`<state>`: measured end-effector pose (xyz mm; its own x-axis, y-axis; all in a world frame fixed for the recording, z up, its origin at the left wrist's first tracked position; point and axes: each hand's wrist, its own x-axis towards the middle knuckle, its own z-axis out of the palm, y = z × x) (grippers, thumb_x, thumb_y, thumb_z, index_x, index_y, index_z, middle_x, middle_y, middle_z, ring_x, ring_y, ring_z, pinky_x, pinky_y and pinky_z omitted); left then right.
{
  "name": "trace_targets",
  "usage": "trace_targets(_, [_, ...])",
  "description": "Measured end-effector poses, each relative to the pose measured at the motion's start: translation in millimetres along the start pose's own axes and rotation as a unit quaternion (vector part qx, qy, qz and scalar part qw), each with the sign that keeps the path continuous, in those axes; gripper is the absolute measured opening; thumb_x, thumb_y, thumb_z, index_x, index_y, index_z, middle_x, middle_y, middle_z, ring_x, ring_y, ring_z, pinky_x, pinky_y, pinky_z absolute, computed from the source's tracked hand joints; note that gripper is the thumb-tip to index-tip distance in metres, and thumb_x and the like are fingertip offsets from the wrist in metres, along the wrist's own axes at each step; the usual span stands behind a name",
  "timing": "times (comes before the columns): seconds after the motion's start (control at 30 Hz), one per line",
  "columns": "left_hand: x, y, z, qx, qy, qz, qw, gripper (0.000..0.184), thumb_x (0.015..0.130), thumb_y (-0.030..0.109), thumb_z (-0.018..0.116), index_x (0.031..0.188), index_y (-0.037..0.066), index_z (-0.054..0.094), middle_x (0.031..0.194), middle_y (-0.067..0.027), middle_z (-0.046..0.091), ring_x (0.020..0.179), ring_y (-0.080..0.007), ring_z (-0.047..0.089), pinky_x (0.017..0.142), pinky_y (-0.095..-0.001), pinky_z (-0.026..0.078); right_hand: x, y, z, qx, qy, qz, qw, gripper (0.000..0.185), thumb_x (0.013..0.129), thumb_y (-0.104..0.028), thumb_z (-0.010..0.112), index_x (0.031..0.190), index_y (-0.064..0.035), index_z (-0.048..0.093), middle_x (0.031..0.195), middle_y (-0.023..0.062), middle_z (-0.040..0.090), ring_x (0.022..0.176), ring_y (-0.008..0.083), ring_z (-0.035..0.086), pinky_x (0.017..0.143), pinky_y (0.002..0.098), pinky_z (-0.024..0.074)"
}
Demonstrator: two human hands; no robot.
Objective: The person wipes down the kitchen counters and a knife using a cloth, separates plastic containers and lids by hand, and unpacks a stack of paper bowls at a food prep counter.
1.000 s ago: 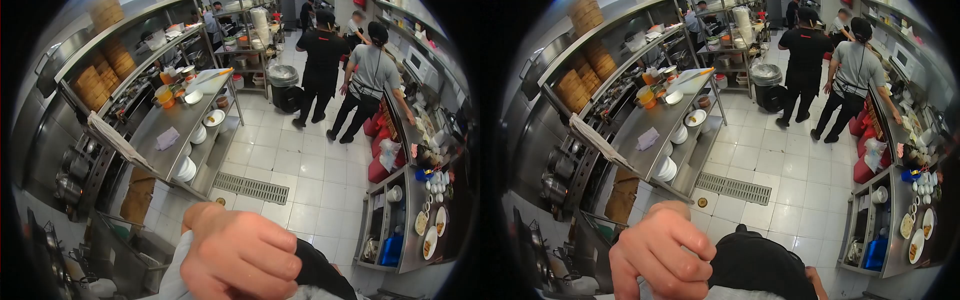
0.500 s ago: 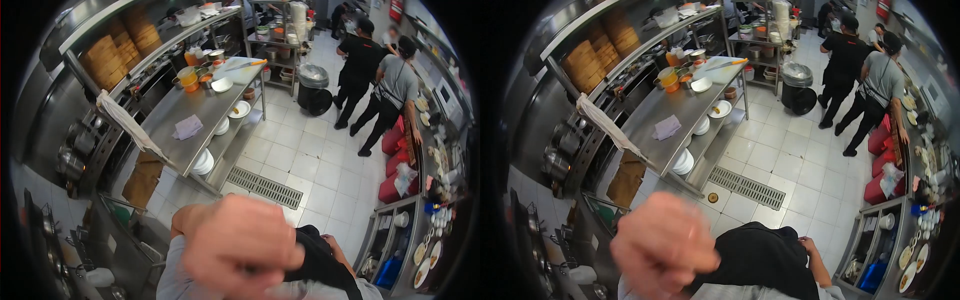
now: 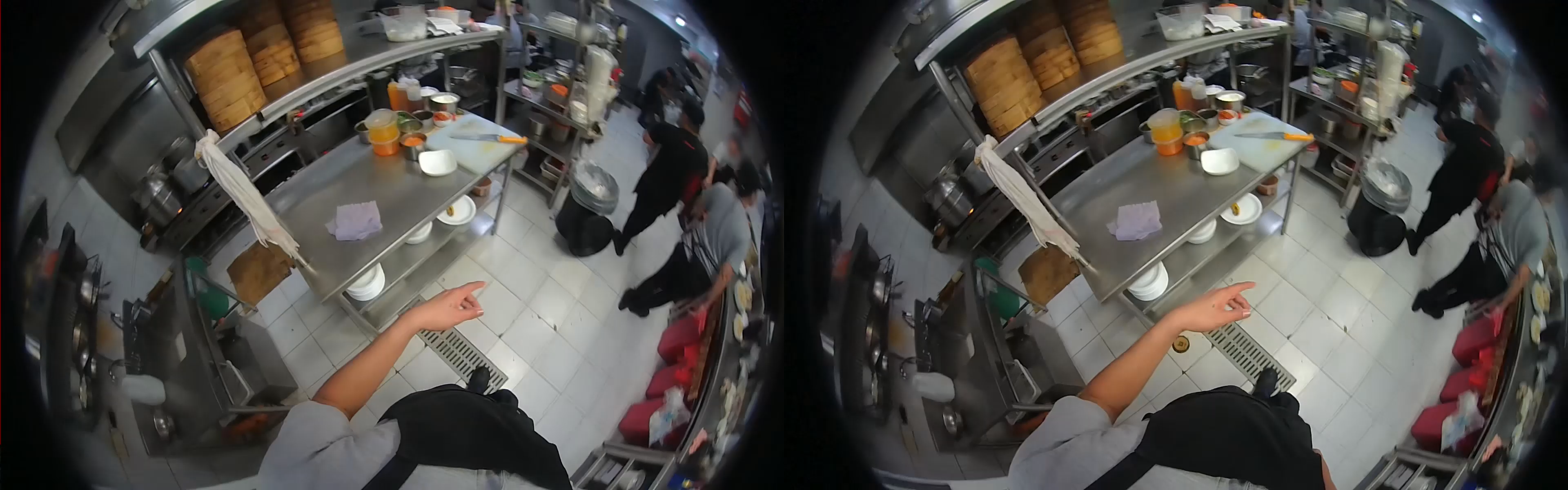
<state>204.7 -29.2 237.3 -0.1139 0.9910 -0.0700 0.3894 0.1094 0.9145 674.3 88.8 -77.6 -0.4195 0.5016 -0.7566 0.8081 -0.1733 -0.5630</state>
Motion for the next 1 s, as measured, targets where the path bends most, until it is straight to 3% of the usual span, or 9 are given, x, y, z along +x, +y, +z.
trace_targets(0.1, [4,-72,-1,0.008,0.166,-0.149,0.975,0.071,0.086,0.029,0.056,0.141,0.003,0.018,0.120,-0.0205,0.048,0.108,-0.0283,0.051,0.090,-0.0359,0.042,45,-36,-25,-0.011,-0.030,-0.008,0.999,0.031,0.076,-0.025,0.063,0.093,0.0014,0.062,0.081,0.0102,0.066,0.073,0.0222,0.063,0.068,0.0352,0.0496])
trace_targets(0.17, [8,-115,1,0.204,0.273,-0.222,0.914,0.079,0.086,0.033,0.056,0.141,0.000,0.010,0.129,-0.0321,0.034,0.120,-0.0406,0.039,0.100,-0.0419,0.035,73,-50,-49,-0.034,-0.049,-0.013,0.998,0.031,0.076,-0.024,0.063,0.093,0.0016,0.062,0.081,0.0106,0.066,0.074,0.0229,0.063,0.068,0.0359,0.0495])
trace_targets(0.2, [5,-111,-7,0.124,0.272,-0.259,0.919,0.080,0.086,0.035,0.055,0.142,0.002,0.008,0.136,-0.0350,0.021,0.128,-0.0466,0.024,0.105,-0.0464,0.028,86,-59,-60,-0.043,-0.053,-0.009,0.998,0.030,0.076,-0.024,0.062,0.093,0.0016,0.062,0.081,0.0108,0.066,0.074,0.0233,0.063,0.068,0.0362,0.0494])
trace_targets(0.43, [2,-152,-44,0.159,0.403,-0.338,0.835,0.085,0.083,0.042,0.057,0.144,0.010,0.007,0.140,-0.0355,0.012,0.129,-0.0493,0.018,0.105,-0.0508,0.023,179,-134,-127,-0.037,-0.067,0.009,0.997,0.029,0.076,-0.023,0.061,0.091,0.0022,0.061,0.082,0.0120,0.065,0.075,0.0258,0.063,0.069,0.0383,0.0491])
trace_targets(0.73, [-19,-233,-158,0.205,0.550,-0.357,0.727,0.074,0.081,0.055,0.053,0.141,0.019,0.028,0.143,-0.0289,0.016,0.130,-0.0462,0.018,0.106,-0.0505,0.019,251,-192,-149,0.058,-0.054,0.003,0.997,0.028,0.076,-0.021,0.059,0.089,0.0028,0.061,0.083,0.0136,0.065,0.077,0.0290,0.063,0.071,0.0410,0.0486])
trace_targets(0.83, [-14,-264,-199,0.303,0.515,-0.426,0.680,0.073,0.080,0.058,0.050,0.139,0.018,0.031,0.144,-0.0258,0.016,0.134,-0.0423,0.013,0.106,-0.0543,0.015,260,-210,-122,-0.110,-0.124,-0.133,0.977,0.025,0.081,-0.021,0.054,0.091,0.0011,0.061,0.081,0.0133,0.064,0.071,0.0254,0.062,0.062,0.0374,0.0494])
trace_targets(0.9, [-5,-284,-211,0.335,0.484,-0.459,0.666,0.069,0.081,0.058,0.048,0.137,0.019,0.037,0.145,-0.0226,0.018,0.135,-0.0405,0.010,0.106,-0.0565,0.011,256,-190,-110,-0.360,-0.119,-0.435,0.816,0.025,0.087,-0.021,0.048,0.094,-0.0007,0.062,0.079,0.0129,0.063,0.065,0.0214,0.062,0.052,0.0335,0.0502])
trace_targets(0.93, [1,-289,-211,0.348,0.483,-0.451,0.665,0.069,0.081,0.057,0.048,0.136,0.017,0.038,0.144,-0.0232,0.019,0.135,-0.0407,0.010,0.106,-0.0569,0.011,196,-252,-81,-0.167,-0.091,-0.085,0.978,0.022,0.087,-0.016,0.049,0.097,0.0001,0.061,0.080,0.0127,0.064,0.065,0.0219,0.062,0.052,0.0334,0.0508])
trace_targets(1.0, [8,-294,-230,0.399,0.482,-0.426,0.653,0.067,0.083,0.054,0.048,0.135,0.013,0.039,0.143,-0.0247,0.020,0.134,-0.0413,0.011,0.106,-0.0571,0.010,169,-289,-56,-0.017,-0.046,0.032,0.998,0.022,0.084,-0.012,0.055,0.102,0.0015,0.058,0.085,0.0132,0.064,0.066,0.0210,0.063,0.053,0.0309,0.0525])
